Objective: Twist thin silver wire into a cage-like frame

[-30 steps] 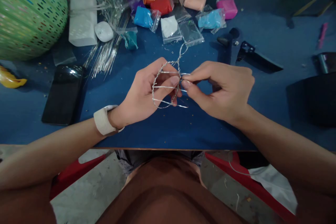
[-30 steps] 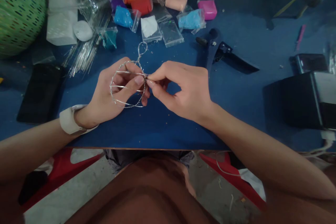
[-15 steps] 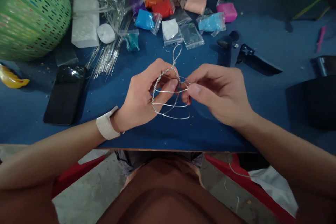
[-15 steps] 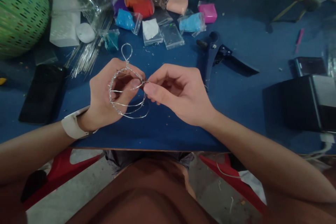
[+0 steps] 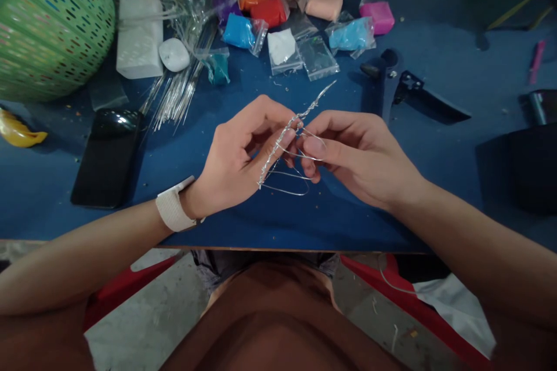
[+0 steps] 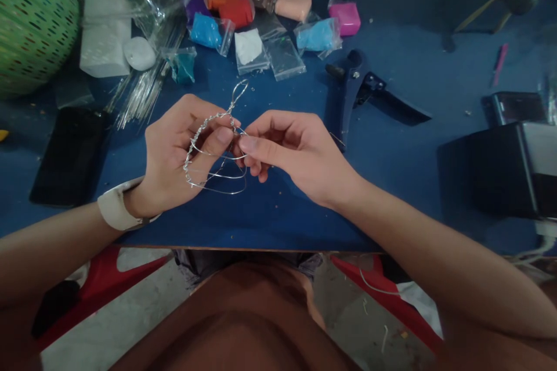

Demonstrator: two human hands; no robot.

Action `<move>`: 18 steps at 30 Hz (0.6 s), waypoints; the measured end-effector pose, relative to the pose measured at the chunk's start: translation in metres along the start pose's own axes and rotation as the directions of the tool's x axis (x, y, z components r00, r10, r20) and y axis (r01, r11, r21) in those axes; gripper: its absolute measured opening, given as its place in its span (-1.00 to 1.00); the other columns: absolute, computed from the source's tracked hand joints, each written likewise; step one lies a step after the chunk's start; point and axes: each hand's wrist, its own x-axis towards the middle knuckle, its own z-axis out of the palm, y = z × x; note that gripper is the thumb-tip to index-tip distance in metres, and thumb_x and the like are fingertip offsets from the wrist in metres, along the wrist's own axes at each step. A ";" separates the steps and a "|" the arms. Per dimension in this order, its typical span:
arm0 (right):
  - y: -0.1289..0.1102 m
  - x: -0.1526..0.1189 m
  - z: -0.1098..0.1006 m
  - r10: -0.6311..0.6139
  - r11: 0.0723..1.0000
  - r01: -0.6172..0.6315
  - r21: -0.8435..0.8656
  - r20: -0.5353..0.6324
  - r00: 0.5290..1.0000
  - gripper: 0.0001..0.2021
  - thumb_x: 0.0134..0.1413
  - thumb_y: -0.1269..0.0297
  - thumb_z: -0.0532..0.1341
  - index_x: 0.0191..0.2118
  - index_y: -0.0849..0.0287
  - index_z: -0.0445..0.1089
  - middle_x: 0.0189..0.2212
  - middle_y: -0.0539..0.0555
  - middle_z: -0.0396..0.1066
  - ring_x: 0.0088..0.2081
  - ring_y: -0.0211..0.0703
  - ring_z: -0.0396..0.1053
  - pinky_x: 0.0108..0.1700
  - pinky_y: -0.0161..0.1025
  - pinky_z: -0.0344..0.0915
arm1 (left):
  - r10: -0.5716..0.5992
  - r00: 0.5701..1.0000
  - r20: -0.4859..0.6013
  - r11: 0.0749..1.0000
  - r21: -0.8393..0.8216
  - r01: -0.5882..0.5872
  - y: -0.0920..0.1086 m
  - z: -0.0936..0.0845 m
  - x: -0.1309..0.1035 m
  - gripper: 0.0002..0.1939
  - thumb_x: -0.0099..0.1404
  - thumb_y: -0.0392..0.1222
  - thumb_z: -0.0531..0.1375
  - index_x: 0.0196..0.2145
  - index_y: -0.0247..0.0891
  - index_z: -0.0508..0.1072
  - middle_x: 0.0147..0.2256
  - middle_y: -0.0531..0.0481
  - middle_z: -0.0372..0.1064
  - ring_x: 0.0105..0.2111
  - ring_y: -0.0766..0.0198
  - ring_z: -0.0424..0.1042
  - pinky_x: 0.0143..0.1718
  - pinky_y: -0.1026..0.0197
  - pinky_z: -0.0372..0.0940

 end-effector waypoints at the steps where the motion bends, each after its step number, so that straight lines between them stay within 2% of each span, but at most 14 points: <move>1: 0.001 0.000 -0.001 -0.021 1.000 0.021 -0.004 0.010 1.000 -0.77 0.21 0.17 0.72 -0.26 0.07 0.72 -0.41 -0.04 0.66 -0.43 -0.26 0.53 -0.45 -0.33 0.51 | -0.012 1.000 0.000 1.000 -0.018 0.012 0.000 0.000 0.001 -0.78 0.64 0.04 0.43 -0.09 -0.11 0.58 -0.28 0.07 0.66 -0.38 0.32 0.68 -0.33 0.25 0.63; 6: -0.001 -0.003 -0.002 -0.131 0.974 0.132 -0.186 0.014 0.991 -0.74 0.25 0.10 0.70 -0.26 0.05 0.69 -0.40 -0.04 0.65 -0.43 -0.24 0.52 -0.39 -0.24 0.52 | -0.130 0.990 0.050 0.991 -0.010 0.130 0.006 -0.002 0.003 -0.77 0.67 0.00 0.40 -0.14 -0.15 0.56 -0.32 0.08 0.65 -0.38 0.32 0.67 -0.33 0.26 0.63; 11: -0.008 -0.008 0.002 -0.222 0.898 0.205 -0.390 0.002 0.975 -0.73 0.29 0.04 0.67 -0.29 -0.01 0.67 -0.39 -0.03 0.65 -0.38 -0.14 0.55 -0.29 -0.10 0.55 | -0.164 0.983 0.084 0.984 -0.049 0.169 0.010 -0.005 0.005 -0.76 0.65 -0.01 0.43 -0.16 -0.17 0.57 -0.34 0.07 0.64 -0.40 0.34 0.65 -0.34 0.29 0.59; 14: -0.008 -0.010 0.002 -0.313 0.827 0.284 -0.486 0.023 0.950 -0.79 0.35 0.11 0.63 -0.27 -0.03 0.68 -0.34 -0.03 0.69 -0.34 -0.11 0.59 -0.24 -0.08 0.56 | -0.197 0.974 0.110 0.973 -0.098 0.208 0.007 -0.006 0.007 -0.75 0.62 0.00 0.45 -0.16 -0.16 0.58 -0.37 0.09 0.61 -0.44 0.34 0.63 -0.39 0.30 0.55; 16: -0.008 -0.010 0.000 -0.352 0.790 0.318 -0.524 0.036 0.935 -0.83 0.36 0.18 0.62 -0.26 -0.02 0.69 -0.31 -0.03 0.72 -0.30 -0.11 0.62 -0.21 -0.08 0.57 | -0.179 0.976 0.128 0.974 -0.119 0.194 0.005 -0.006 0.008 -0.75 0.60 0.01 0.47 -0.16 -0.15 0.58 -0.38 0.10 0.61 -0.46 0.35 0.63 -0.42 0.30 0.54; 18: -0.006 -0.008 -0.003 -0.321 0.822 0.294 -0.488 0.030 0.947 -0.84 0.35 0.22 0.63 -0.25 -0.01 0.70 -0.30 -0.03 0.72 -0.29 -0.12 0.63 -0.19 -0.10 0.60 | -0.165 0.980 0.113 0.980 -0.097 0.177 0.003 -0.005 0.009 -0.75 0.61 0.01 0.46 -0.15 -0.15 0.57 -0.36 0.09 0.63 -0.44 0.33 0.65 -0.41 0.30 0.58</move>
